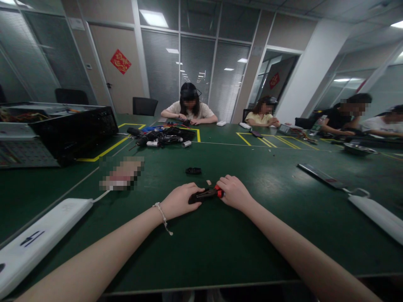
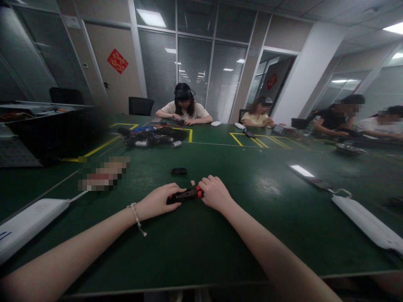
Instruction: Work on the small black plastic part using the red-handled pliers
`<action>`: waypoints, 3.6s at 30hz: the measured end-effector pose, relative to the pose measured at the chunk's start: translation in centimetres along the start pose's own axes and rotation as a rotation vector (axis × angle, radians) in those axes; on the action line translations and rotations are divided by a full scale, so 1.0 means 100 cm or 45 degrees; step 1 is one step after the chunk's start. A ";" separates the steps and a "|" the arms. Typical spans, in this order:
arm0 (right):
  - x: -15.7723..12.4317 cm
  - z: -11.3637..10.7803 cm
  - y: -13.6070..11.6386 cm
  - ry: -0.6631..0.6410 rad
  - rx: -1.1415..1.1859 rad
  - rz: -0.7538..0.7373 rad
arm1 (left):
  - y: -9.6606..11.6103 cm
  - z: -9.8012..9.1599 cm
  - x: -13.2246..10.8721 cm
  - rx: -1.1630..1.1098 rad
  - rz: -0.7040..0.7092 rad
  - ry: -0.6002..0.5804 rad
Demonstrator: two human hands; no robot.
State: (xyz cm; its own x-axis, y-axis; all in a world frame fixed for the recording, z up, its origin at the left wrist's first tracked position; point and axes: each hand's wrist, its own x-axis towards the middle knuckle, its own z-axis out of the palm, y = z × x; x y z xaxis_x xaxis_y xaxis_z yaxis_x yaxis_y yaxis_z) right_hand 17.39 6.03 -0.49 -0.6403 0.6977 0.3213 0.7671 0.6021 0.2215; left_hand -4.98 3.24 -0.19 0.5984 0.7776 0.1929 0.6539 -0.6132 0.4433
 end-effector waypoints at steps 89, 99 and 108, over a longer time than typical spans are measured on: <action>0.001 -0.002 -0.002 -0.010 0.018 0.010 | 0.000 0.000 0.000 0.006 0.008 0.015; 0.001 0.000 -0.001 -0.014 0.006 0.005 | -0.001 0.001 -0.001 -0.001 0.023 0.025; 0.002 0.000 -0.003 -0.010 -0.010 -0.007 | -0.003 0.004 0.001 0.023 0.031 0.042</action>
State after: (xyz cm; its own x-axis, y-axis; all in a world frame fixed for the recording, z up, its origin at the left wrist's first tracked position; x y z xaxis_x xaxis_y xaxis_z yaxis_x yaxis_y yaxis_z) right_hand 17.02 5.95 -0.47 -0.6448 0.6974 0.3127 0.7638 0.6028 0.2307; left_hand -4.95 3.42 -0.69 0.5988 0.7663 0.2328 0.6477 -0.6343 0.4220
